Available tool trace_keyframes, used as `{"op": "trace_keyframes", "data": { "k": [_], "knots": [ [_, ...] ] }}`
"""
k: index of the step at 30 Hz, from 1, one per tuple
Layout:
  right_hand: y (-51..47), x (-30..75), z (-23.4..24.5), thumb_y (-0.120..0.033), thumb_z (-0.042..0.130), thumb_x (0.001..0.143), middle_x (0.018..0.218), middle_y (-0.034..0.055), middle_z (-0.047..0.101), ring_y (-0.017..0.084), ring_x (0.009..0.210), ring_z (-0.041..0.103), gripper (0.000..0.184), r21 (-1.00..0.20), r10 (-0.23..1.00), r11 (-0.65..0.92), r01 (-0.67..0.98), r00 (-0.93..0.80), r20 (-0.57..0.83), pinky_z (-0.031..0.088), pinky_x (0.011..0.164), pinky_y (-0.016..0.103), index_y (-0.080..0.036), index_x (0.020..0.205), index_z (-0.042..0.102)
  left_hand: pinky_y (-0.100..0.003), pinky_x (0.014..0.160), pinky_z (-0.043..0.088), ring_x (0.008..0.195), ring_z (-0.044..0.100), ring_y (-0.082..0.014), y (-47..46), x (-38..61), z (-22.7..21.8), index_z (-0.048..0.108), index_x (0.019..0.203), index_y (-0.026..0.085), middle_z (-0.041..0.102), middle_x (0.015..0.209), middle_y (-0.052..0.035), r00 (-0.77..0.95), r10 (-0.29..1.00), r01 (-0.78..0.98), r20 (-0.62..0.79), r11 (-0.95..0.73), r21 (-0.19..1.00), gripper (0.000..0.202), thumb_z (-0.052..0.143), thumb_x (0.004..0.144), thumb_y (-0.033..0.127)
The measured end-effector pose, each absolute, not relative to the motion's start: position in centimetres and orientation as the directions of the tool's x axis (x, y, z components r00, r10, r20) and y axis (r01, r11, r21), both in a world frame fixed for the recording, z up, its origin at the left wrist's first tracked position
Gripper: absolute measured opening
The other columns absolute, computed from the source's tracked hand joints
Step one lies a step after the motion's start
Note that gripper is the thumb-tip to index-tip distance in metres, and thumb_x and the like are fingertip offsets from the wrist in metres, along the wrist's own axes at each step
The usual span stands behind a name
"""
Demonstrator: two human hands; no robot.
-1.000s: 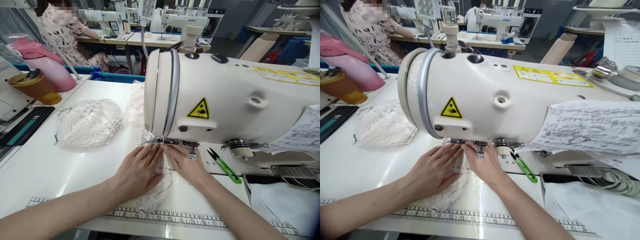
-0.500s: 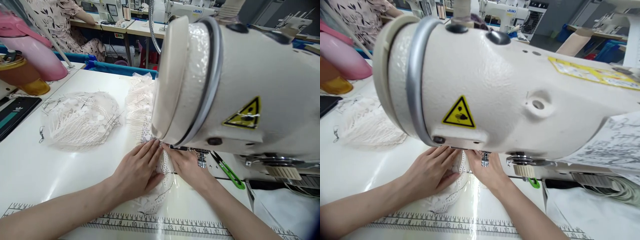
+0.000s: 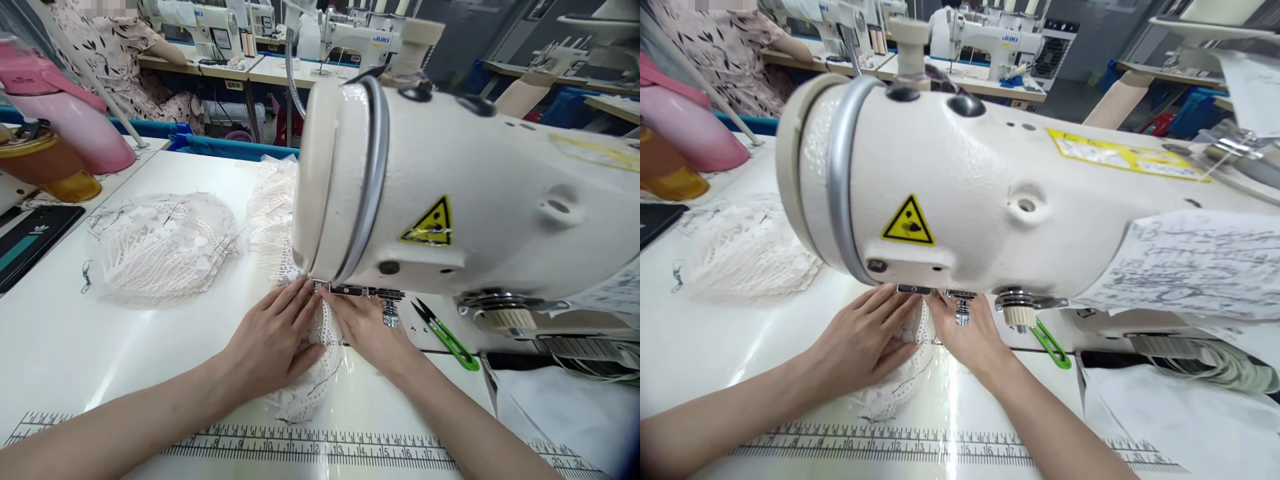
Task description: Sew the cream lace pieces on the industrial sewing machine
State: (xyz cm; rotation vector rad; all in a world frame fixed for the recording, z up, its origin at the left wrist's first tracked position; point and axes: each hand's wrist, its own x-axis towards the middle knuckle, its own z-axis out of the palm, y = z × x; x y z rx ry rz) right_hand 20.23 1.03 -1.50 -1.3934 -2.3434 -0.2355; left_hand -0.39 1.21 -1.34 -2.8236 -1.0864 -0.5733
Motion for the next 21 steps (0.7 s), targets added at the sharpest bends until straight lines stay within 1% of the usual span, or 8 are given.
{"op": "trace_keyframes", "data": {
  "k": [2, 5, 9, 13, 17, 19, 21],
  "knots": [
    [1.0, 20.2, -1.3, -0.020, 0.050, 0.092, 0.090, 0.0004, 0.073, 0.018, 0.070, 0.066, 0.032, -0.120, 0.812, 0.494, 0.861, -0.407, 0.418, 0.051, 0.060, 0.029, -0.036, 0.115, 0.064, -0.045, 0.107, 0.039, 0.136, 0.039, -0.0306, 1.2, -0.4, -1.4, 0.043, 0.138, 0.006, 0.051, 0.139, -0.0160, 0.681, 0.638, 0.660, 0.359, -0.747, 0.075, 0.060, 0.044, 0.094, 0.048],
    [1.1, 20.0, -1.1, -0.021, 0.049, 0.093, 0.089, 0.0007, 0.073, 0.019, 0.073, 0.067, 0.031, -0.192, 0.829, 0.483, 0.854, -0.376, 0.413, 0.053, 0.066, 0.031, -0.036, 0.115, 0.065, -0.045, 0.107, 0.039, 0.135, 0.040, -0.0314, 1.3, -0.4, -1.3, 0.044, 0.138, 0.006, 0.052, 0.138, -0.0161, 0.688, 0.632, 0.658, 0.357, -0.750, 0.060, 0.061, 0.045, 0.094, 0.049],
    [1.1, 19.6, -1.0, -0.021, 0.047, 0.093, 0.090, 0.0022, 0.073, 0.021, 0.085, 0.067, 0.033, -0.220, 0.822, 0.480, 0.849, -0.347, 0.452, 0.055, 0.078, 0.034, -0.035, 0.118, 0.064, -0.046, 0.106, 0.040, 0.133, 0.042, -0.0326, 1.5, -0.5, -1.2, 0.044, 0.139, 0.006, 0.052, 0.138, -0.0162, 0.700, 0.625, 0.656, 0.345, -0.754, 0.035, 0.062, 0.046, 0.093, 0.049],
    [1.0, 19.6, -0.5, -0.018, 0.047, 0.092, 0.095, 0.0041, 0.073, 0.022, 0.094, 0.065, 0.036, -0.189, 0.798, 0.504, 0.843, -0.370, 0.475, 0.053, 0.084, 0.037, -0.033, 0.120, 0.063, -0.047, 0.105, 0.040, 0.133, 0.042, -0.0335, 1.6, -0.6, -1.2, 0.045, 0.138, 0.006, 0.053, 0.137, -0.0163, 0.706, 0.621, 0.658, 0.340, -0.753, 0.010, 0.063, 0.047, 0.093, 0.049],
    [1.0, 20.0, -0.1, -0.012, 0.042, 0.089, 0.104, 0.0040, 0.071, 0.021, 0.093, 0.064, 0.039, -0.145, 0.792, 0.516, 0.844, -0.405, 0.457, 0.050, 0.082, 0.035, -0.031, 0.115, 0.064, -0.047, 0.105, 0.039, 0.130, 0.045, -0.0326, 1.5, -0.3, -0.6, 0.046, 0.137, 0.007, 0.056, 0.134, -0.0149, 0.701, 0.617, 0.663, 0.358, -0.748, -0.009, 0.060, 0.047, 0.094, 0.049],
    [1.0, 20.4, 0.0, -0.009, 0.042, 0.087, 0.103, 0.0029, 0.071, 0.018, 0.087, 0.064, 0.038, -0.117, 0.774, 0.545, 0.830, -0.445, 0.451, 0.048, 0.079, 0.031, -0.029, 0.110, 0.065, -0.046, 0.100, 0.041, 0.121, 0.052, -0.0307, 1.3, -0.3, 0.3, 0.052, 0.131, 0.009, 0.060, 0.128, -0.0133, 0.706, 0.590, 0.652, 0.392, -0.758, -0.034, 0.049, 0.048, 0.095, 0.043],
    [1.0, 20.7, 0.0, -0.006, 0.040, 0.085, 0.094, 0.0007, 0.070, 0.014, 0.079, 0.062, 0.037, -0.096, 0.735, 0.604, 0.791, -0.505, 0.452, 0.045, 0.074, 0.028, -0.026, 0.101, 0.066, -0.040, 0.087, 0.046, 0.102, 0.060, -0.0253, 0.8, -0.4, 1.5, 0.060, 0.116, 0.012, 0.066, 0.115, -0.0106, 0.753, 0.516, 0.580, 0.409, -0.814, -0.040, 0.031, 0.050, 0.095, 0.033]
  ]
}}
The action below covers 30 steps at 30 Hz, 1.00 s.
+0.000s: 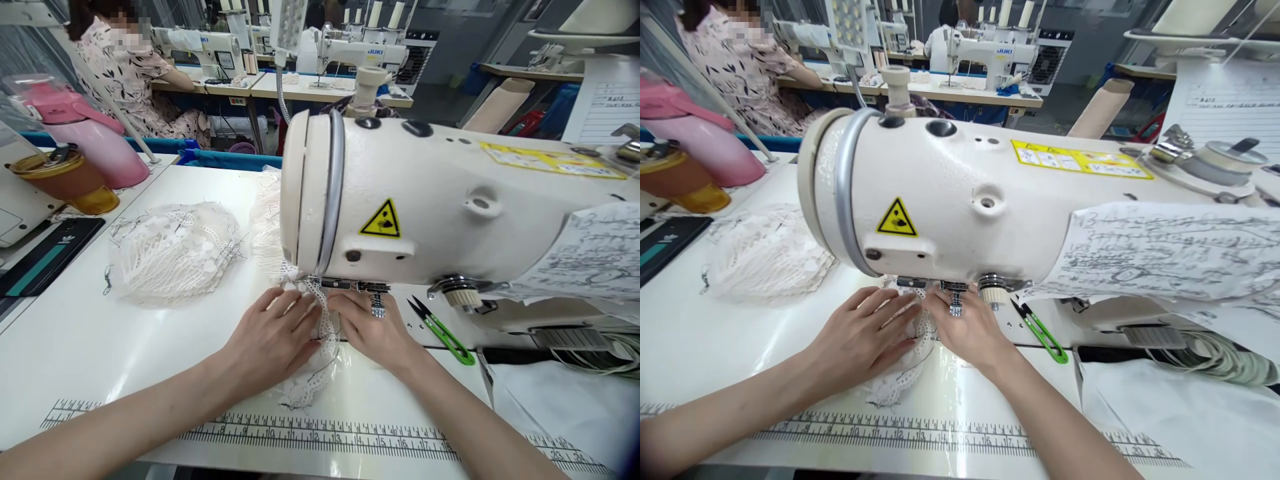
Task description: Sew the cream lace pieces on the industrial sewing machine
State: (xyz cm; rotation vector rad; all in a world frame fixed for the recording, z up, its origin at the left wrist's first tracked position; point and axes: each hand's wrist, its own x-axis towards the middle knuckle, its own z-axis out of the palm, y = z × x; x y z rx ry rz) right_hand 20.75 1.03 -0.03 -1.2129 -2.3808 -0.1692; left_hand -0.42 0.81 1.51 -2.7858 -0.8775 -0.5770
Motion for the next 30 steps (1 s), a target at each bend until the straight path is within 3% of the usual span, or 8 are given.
{"op": "trace_keyframes", "data": {
  "k": [5, 10, 14, 16, 19, 24, 26, 30],
  "knots": [
    [1.5, 20.9, -0.5, 0.001, 0.037, 0.080, 0.075, -0.0022, 0.065, 0.012, 0.074, 0.057, 0.032, -0.208, 0.576, 0.802, 0.561, -0.632, 0.519, 0.042, 0.069, 0.025, -0.021, 0.074, 0.059, -0.032, 0.067, 0.044, 0.084, 0.058, -0.0180, -2.0, -2.3, 3.9, 0.065, 0.088, 0.017, 0.066, 0.100, -0.0055, 0.955, 0.110, 0.164, 0.277, -0.969, -0.183, 0.019, 0.055, 0.093, 0.033],
    [1.9, 20.7, -0.8, 0.001, 0.036, 0.078, 0.070, -0.0029, 0.062, 0.010, 0.066, 0.053, 0.029, -0.361, 0.551, 0.834, 0.417, -0.638, 0.537, 0.044, 0.079, 0.029, -0.020, 0.071, 0.055, -0.032, 0.072, 0.048, 0.101, 0.056, -0.0229, -5.4, -4.2, 2.5, 0.066, 0.101, 0.014, 0.063, 0.116, -0.0103, 0.966, 0.196, 0.243, 0.167, -0.911, -0.334, 0.022, 0.046, 0.092, 0.018],
    [1.6, 21.0, -0.4, -0.007, 0.040, 0.078, 0.079, -0.0002, 0.065, 0.013, 0.072, 0.055, 0.020, -0.401, 0.571, 0.818, 0.412, -0.663, 0.484, 0.042, 0.081, 0.034, -0.020, 0.078, 0.056, -0.028, 0.068, 0.052, 0.094, 0.063, -0.0198, -5.7, -4.5, 2.1, 0.059, 0.104, 0.013, 0.065, 0.110, -0.0114, 0.805, 0.509, 0.543, 0.305, -0.839, -0.030, 0.030, 0.034, 0.090, 0.004],
    [1.5, 21.2, -0.2, -0.021, 0.049, 0.083, 0.084, 0.0025, 0.065, 0.016, 0.078, 0.056, 0.009, -0.396, 0.560, 0.825, 0.404, -0.684, 0.468, 0.040, 0.081, 0.035, -0.019, 0.082, 0.057, -0.022, 0.059, 0.051, 0.081, 0.065, -0.0145, -4.7, -4.5, 3.2, 0.054, 0.107, 0.016, 0.065, 0.105, -0.0081, 0.687, 0.682, 0.655, 0.252, -0.731, 0.192, 0.029, 0.030, 0.094, 0.006],
    [1.6, 21.2, -0.1, -0.040, 0.058, 0.084, 0.080, 0.0025, 0.063, 0.016, 0.078, 0.054, 0.022, -0.340, 0.543, 0.838, 0.427, -0.717, 0.438, 0.039, 0.079, 0.034, -0.018, 0.079, 0.057, -0.022, 0.051, 0.046, 0.061, 0.061, -0.0125, -2.7, -4.3, 5.2, 0.050, 0.105, 0.019, 0.063, 0.084, -0.0006, 0.602, 0.788, 0.701, 0.126, -0.598, 0.390, 0.019, 0.032, 0.100, 0.022],
    [1.7, 21.0, -0.5, -0.017, 0.051, 0.082, 0.078, -0.0007, 0.062, 0.013, 0.073, 0.050, 0.011, -0.226, 0.505, 0.862, 0.454, -0.734, 0.454, 0.036, 0.072, 0.031, -0.019, 0.071, 0.054, -0.029, 0.063, 0.048, 0.076, 0.062, -0.0190, 0.4, -2.6, 4.8, 0.053, 0.107, 0.019, 0.064, 0.089, -0.0023, 0.751, 0.654, 0.592, 0.085, -0.725, 0.351, 0.024, 0.062, 0.089, 0.031],
    [1.6, 21.1, -0.5, -0.014, 0.049, 0.080, 0.082, 0.0001, 0.065, 0.013, 0.075, 0.052, 0.010, -0.210, 0.493, 0.867, 0.452, -0.720, 0.488, 0.035, 0.066, 0.030, -0.018, 0.075, 0.057, -0.030, 0.063, 0.045, 0.070, 0.060, -0.0176, 1.1, -1.8, 3.5, 0.056, 0.093, 0.018, 0.063, 0.078, -0.0006, 0.781, 0.607, 0.541, 0.145, -0.775, 0.327, 0.010, 0.059, 0.090, 0.028],
    [1.4, 21.2, -0.1, -0.013, 0.046, 0.080, 0.081, 0.0014, 0.065, 0.015, 0.076, 0.054, 0.014, -0.220, 0.516, 0.852, 0.475, -0.695, 0.501, 0.031, 0.056, 0.028, -0.017, 0.080, 0.060, -0.027, 0.053, 0.036, 0.050, 0.048, -0.0119, 1.5, -0.9, 1.6, 0.056, 0.076, 0.017, 0.055, 0.058, 0.0032, 0.751, 0.558, 0.453, 0.353, -0.824, 0.340, 0.026, 0.048, 0.098, 0.029]
  ]
}}
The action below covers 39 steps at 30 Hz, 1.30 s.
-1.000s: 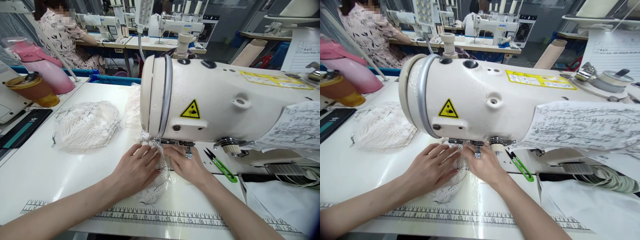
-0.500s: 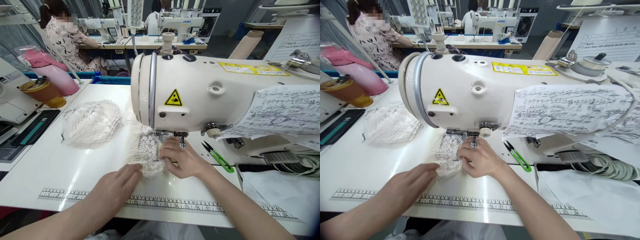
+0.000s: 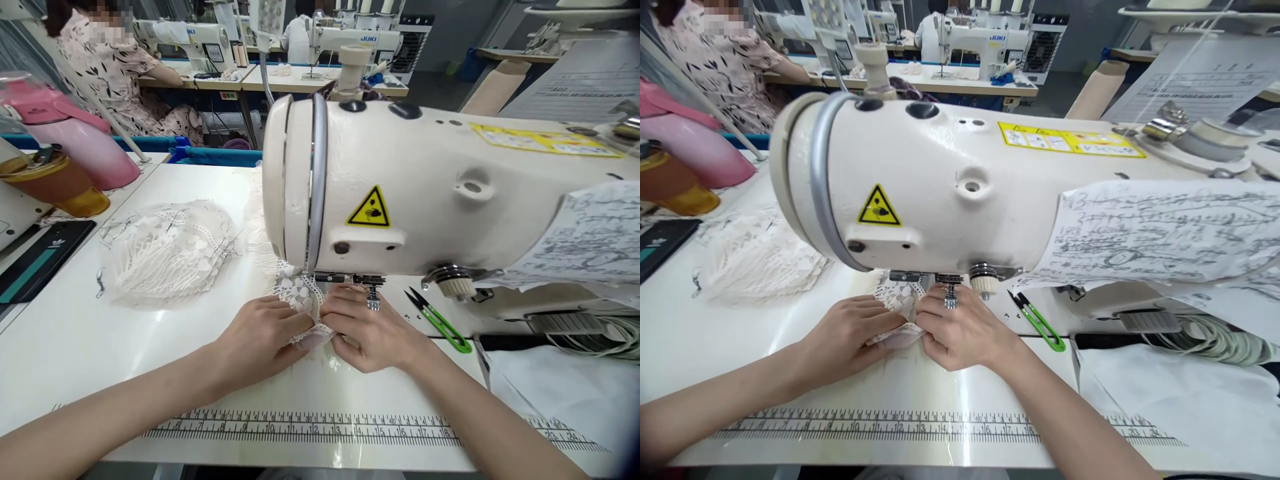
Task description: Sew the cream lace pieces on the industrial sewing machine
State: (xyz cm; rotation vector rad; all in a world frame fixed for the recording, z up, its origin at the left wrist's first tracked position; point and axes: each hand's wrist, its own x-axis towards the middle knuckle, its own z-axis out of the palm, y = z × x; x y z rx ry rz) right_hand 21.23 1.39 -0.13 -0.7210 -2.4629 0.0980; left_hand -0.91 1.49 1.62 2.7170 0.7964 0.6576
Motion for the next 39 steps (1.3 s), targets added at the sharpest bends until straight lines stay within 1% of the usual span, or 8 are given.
{"op": "trace_keyframes", "data": {
  "k": [6, 12, 14, 17, 21, 25, 30, 39],
  "knots": [
    [1.2, 20.8, -0.3, -0.012, 0.044, 0.083, 0.088, 0.0041, 0.066, 0.018, 0.086, 0.058, 0.017, -0.136, 0.538, 0.830, 0.540, -0.715, 0.446, 0.040, 0.061, 0.029, -0.017, 0.088, 0.058, -0.027, 0.050, 0.036, 0.049, 0.051, -0.0116, 1.2, -1.3, 1.1, 0.062, 0.092, 0.014, 0.060, 0.060, 0.0021, 0.718, 0.487, 0.384, 0.498, -0.873, 0.300, 0.019, 0.046, 0.098, 0.021],
    [0.9, 21.4, 1.1, 0.004, 0.039, 0.077, 0.072, -0.0029, 0.064, 0.010, 0.052, 0.050, 0.033, 0.105, 0.685, 0.632, 0.768, -0.617, 0.387, 0.031, 0.048, 0.029, -0.023, 0.081, 0.057, -0.029, 0.047, 0.038, 0.048, 0.049, -0.0140, 1.0, -1.7, 0.6, 0.063, 0.091, 0.008, 0.057, 0.057, 0.0004, 0.749, 0.343, 0.375, 0.568, -0.925, 0.063, 0.021, 0.048, 0.095, 0.023],
    [0.9, 21.8, 1.6, -0.004, 0.042, 0.078, 0.087, -0.0001, 0.068, 0.013, 0.058, 0.056, 0.032, 0.033, 0.702, 0.666, 0.745, -0.641, 0.309, 0.033, 0.048, 0.029, -0.024, 0.095, 0.060, -0.030, 0.048, 0.039, 0.048, 0.050, -0.0141, 1.0, -1.8, 0.6, 0.064, 0.093, 0.007, 0.057, 0.057, 0.0007, 0.757, 0.307, 0.372, 0.577, -0.928, 0.005, 0.021, 0.050, 0.094, 0.023],
    [0.9, 22.0, 1.9, -0.018, 0.049, 0.078, 0.121, 0.0057, 0.063, 0.018, 0.079, 0.064, 0.039, -0.201, 0.725, 0.689, 0.697, -0.667, 0.172, 0.044, 0.058, 0.030, -0.023, 0.117, 0.054, -0.030, 0.049, 0.040, 0.050, 0.050, -0.0141, 0.9, -1.9, 0.7, 0.064, 0.094, 0.007, 0.057, 0.058, 0.0011, 0.757, 0.275, 0.368, 0.592, -0.929, -0.039, 0.020, 0.053, 0.093, 0.024],
    [1.3, 21.6, 1.3, -0.019, 0.051, 0.085, 0.119, 0.0033, 0.063, 0.018, 0.095, 0.063, 0.022, -0.376, 0.690, 0.703, 0.604, -0.706, 0.157, 0.047, 0.075, 0.031, -0.024, 0.104, 0.059, -0.029, 0.048, 0.037, 0.051, 0.049, -0.0136, 0.9, -2.0, 0.6, 0.064, 0.093, 0.009, 0.055, 0.057, 0.0018, 0.752, 0.281, 0.381, 0.597, -0.923, -0.046, 0.020, 0.055, 0.092, 0.028],
    [1.6, 21.4, 0.9, -0.017, 0.048, 0.093, 0.102, 0.0007, 0.066, 0.012, 0.093, 0.063, 0.016, -0.436, 0.633, 0.758, 0.485, -0.706, 0.316, 0.045, 0.077, 0.027, -0.023, 0.084, 0.061, -0.030, 0.048, 0.035, 0.052, 0.049, -0.0140, 1.0, -2.1, 0.4, 0.063, 0.094, 0.010, 0.055, 0.059, 0.0012, 0.754, 0.283, 0.403, 0.593, -0.912, -0.077, 0.032, 0.056, 0.092, 0.041],
    [1.7, 21.6, 1.0, -0.019, 0.051, 0.093, 0.102, 0.0016, 0.066, 0.011, 0.090, 0.064, 0.015, -0.485, 0.634, 0.751, 0.449, -0.695, 0.339, 0.046, 0.073, 0.025, -0.023, 0.086, 0.063, -0.030, 0.046, 0.028, 0.049, 0.043, -0.0126, 1.2, -2.1, 0.2, 0.061, 0.092, 0.011, 0.049, 0.056, 0.0041, 0.763, 0.290, 0.445, 0.578, -0.884, -0.144, 0.010, 0.053, 0.087, 0.010],
    [2.2, 21.7, 0.5, -0.022, 0.055, 0.094, 0.103, 0.0013, 0.070, 0.014, 0.108, 0.061, 0.011, -0.492, 0.584, 0.779, 0.389, -0.736, 0.342, 0.051, 0.089, 0.030, -0.021, 0.091, 0.065, -0.029, 0.045, 0.028, 0.049, 0.041, -0.0116, 1.2, -2.0, 0.5, 0.063, 0.089, 0.012, 0.050, 0.055, 0.0043, 0.766, 0.278, 0.439, 0.580, -0.884, -0.157, 0.012, 0.052, 0.087, 0.007]
  ]
}}
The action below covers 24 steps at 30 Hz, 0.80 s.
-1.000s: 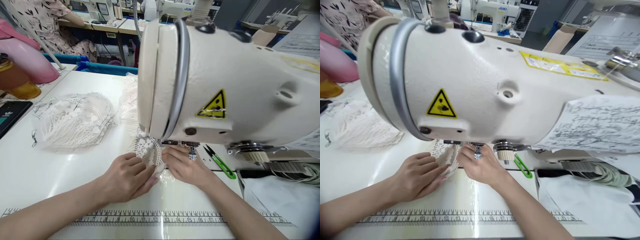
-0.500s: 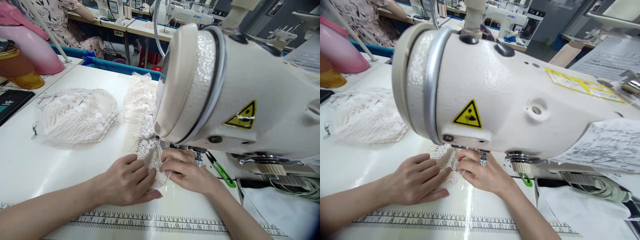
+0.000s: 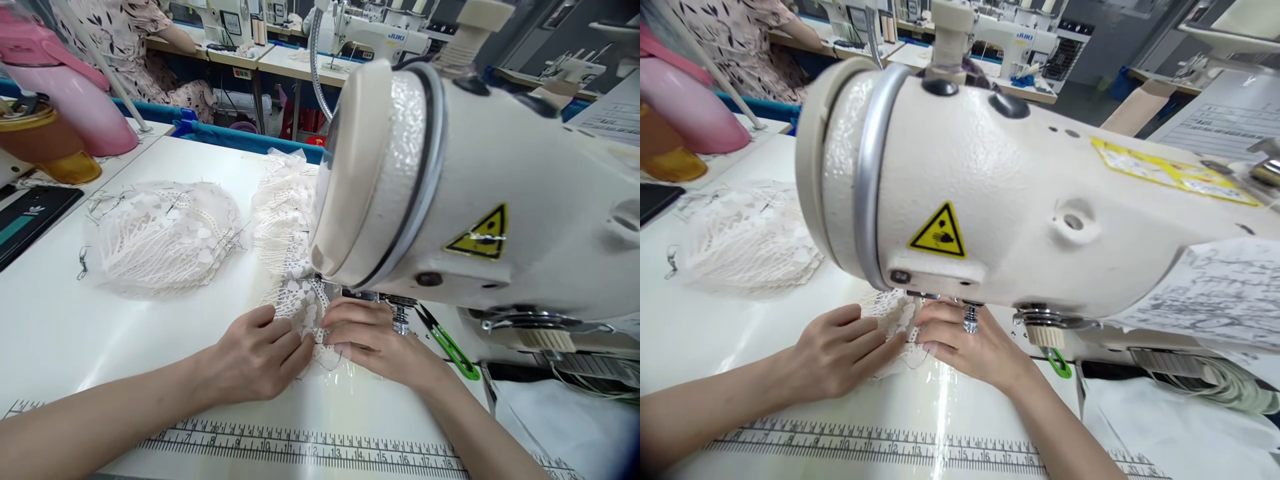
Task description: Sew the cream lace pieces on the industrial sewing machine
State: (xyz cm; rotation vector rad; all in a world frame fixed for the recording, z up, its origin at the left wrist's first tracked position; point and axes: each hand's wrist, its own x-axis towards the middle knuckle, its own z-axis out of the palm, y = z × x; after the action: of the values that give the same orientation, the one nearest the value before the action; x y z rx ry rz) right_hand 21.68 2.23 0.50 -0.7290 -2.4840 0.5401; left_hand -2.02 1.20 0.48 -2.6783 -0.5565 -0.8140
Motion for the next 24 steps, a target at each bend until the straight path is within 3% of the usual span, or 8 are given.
{"op": "trace_keyframes", "data": {
  "k": [3, 6, 9, 14, 24],
  "knots": [
    [2.4, 21.7, 0.5, -0.018, 0.057, 0.092, 0.093, 0.0020, 0.072, 0.014, 0.113, 0.060, 0.010, -0.543, 0.568, 0.775, 0.325, -0.734, 0.372, 0.052, 0.093, 0.031, -0.020, 0.095, 0.066, -0.029, 0.050, 0.039, 0.055, 0.050, -0.0123, 1.2, -1.8, 0.6, 0.063, 0.086, 0.014, 0.058, 0.063, 0.0030, 0.752, 0.290, 0.449, 0.592, -0.883, -0.137, 0.010, 0.055, 0.087, 0.008],
    [2.3, 21.8, 0.5, -0.018, 0.056, 0.092, 0.094, 0.0023, 0.072, 0.013, 0.101, 0.065, 0.011, -0.538, 0.595, 0.764, 0.356, -0.711, 0.375, 0.050, 0.099, 0.034, -0.020, 0.096, 0.066, -0.036, 0.081, 0.053, 0.091, 0.065, -0.0199, 1.5, -1.7, 0.4, 0.063, 0.088, 0.015, 0.070, 0.094, -0.0039, 0.741, 0.312, 0.447, 0.595, -0.890, -0.090, 0.014, 0.050, 0.090, 0.010],
    [2.2, 21.6, 0.3, -0.017, 0.055, 0.093, 0.094, 0.0013, 0.072, 0.012, 0.097, 0.066, 0.013, -0.513, 0.611, 0.763, 0.393, -0.698, 0.373, 0.049, 0.103, 0.035, -0.020, 0.096, 0.066, -0.042, 0.098, 0.051, 0.119, 0.057, -0.0269, 1.7, -1.7, -0.1, 0.062, 0.102, 0.009, 0.065, 0.120, -0.0140, 0.784, 0.352, 0.426, 0.511, -0.904, -0.030, 0.026, 0.038, 0.096, 0.017],
    [2.0, 21.3, 0.1, -0.017, 0.056, 0.092, 0.093, 0.0028, 0.072, 0.012, 0.098, 0.066, 0.013, -0.501, 0.600, 0.784, 0.367, -0.657, 0.457, 0.056, 0.090, 0.027, -0.018, 0.098, 0.068, -0.041, 0.094, 0.055, 0.119, 0.058, -0.0284, 1.9, -2.0, -0.6, 0.055, 0.117, 0.005, 0.062, 0.124, -0.0188, 0.814, 0.414, 0.435, 0.407, -0.899, 0.043, 0.037, 0.036, 0.098, 0.029],
    [1.8, 21.0, 0.3, -0.020, 0.054, 0.093, 0.096, 0.0040, 0.074, 0.012, 0.097, 0.068, 0.015, -0.478, 0.607, 0.785, 0.395, -0.643, 0.466, 0.055, 0.091, 0.026, -0.017, 0.096, 0.069, -0.041, 0.094, 0.055, 0.121, 0.056, -0.0289, 1.9, -1.9, -0.6, 0.055, 0.114, 0.006, 0.062, 0.124, -0.0190, 0.805, 0.437, 0.462, 0.402, -0.886, 0.039, 0.031, 0.042, 0.089, 0.017]
  ]
}}
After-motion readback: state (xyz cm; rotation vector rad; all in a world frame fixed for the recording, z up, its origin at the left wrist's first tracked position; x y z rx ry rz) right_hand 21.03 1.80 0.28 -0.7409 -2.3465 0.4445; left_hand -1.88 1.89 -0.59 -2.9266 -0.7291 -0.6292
